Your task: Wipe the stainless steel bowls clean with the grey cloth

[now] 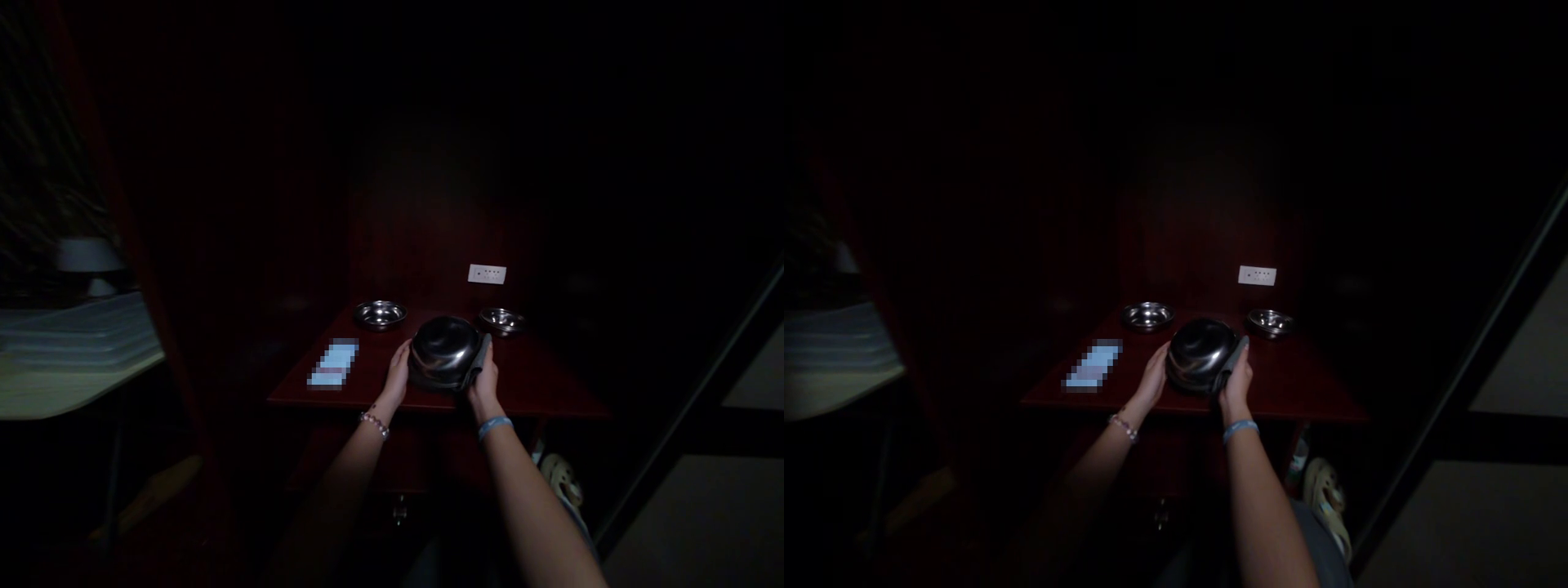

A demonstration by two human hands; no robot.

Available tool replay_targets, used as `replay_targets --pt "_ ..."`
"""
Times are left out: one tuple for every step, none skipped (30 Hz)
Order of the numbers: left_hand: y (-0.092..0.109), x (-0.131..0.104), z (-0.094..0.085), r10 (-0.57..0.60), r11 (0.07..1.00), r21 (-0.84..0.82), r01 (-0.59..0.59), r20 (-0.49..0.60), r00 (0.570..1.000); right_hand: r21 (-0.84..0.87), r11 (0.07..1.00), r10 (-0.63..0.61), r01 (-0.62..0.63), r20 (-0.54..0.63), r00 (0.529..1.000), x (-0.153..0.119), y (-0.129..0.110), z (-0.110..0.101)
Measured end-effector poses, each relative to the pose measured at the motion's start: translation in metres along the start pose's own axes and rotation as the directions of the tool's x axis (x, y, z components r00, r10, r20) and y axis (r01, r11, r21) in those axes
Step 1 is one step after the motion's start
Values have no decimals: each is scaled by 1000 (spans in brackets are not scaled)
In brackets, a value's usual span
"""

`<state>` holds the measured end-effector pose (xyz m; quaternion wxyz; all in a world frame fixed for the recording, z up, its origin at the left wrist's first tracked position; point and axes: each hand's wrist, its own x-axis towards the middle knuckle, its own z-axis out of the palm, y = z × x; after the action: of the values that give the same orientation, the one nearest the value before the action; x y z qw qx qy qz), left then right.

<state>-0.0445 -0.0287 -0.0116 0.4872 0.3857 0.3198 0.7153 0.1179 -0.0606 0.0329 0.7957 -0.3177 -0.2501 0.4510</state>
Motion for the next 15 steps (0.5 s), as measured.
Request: replay_targets --pt "1 -1 0 -44 999 -8 44 19 999 7 1000 3 -3 -31 1000 -2 -1 2" --pt "1 -2 -1 -83 996 -15 84 41 996 16 1000 26 -25 -49 998 -3 -2 3" --pt "3 -3 -1 -110 994 -22 111 59 992 23 998 57 -56 -51 997 -3 -3 4" --pt "4 -4 -1 -117 993 -28 119 68 991 23 996 84 -83 -27 996 -4 -3 5" --pt "5 -5 0 -109 993 -29 111 67 992 21 994 108 -108 7 994 -4 -3 6" --pt "6 -6 0 -97 995 -25 98 63 993 16 991 129 -130 37 991 -4 -2 6" --pt "6 -7 0 -86 996 -18 87 62 994 12 989 144 -145 57 988 -5 -1 7" --pt "6 -7 1 -78 997 -9 79 64 995 8 988 153 -154 72 986 -5 1 7" --pt "6 -7 1 -71 997 -3 72 67 995 6 988 156 -157 79 985 -5 3 7" --pt "5 -7 1 -65 998 0 66 71 995 2 988 157 -157 82 984 -5 4 6" --pt "5 -6 1 -56 998 -1 57 75 996 -3 988 155 -155 79 985 -5 5 5" --pt "3 -5 0 -40 999 -4 40 76 996 -6 989 150 -150 74 986 -5 5 4" --pt "2 -4 0 -14 1000 -7 15 77 997 -8 990 143 -143 70 987 -4 4 3" --pt "1 -3 0 16 1000 -9 -15 80 997 -7 991 134 -134 68 989 -2 2 2" --pt "0 -1 0 47 999 -8 -46 86 995 -4 992 126 -126 66 990 -1 0 0"
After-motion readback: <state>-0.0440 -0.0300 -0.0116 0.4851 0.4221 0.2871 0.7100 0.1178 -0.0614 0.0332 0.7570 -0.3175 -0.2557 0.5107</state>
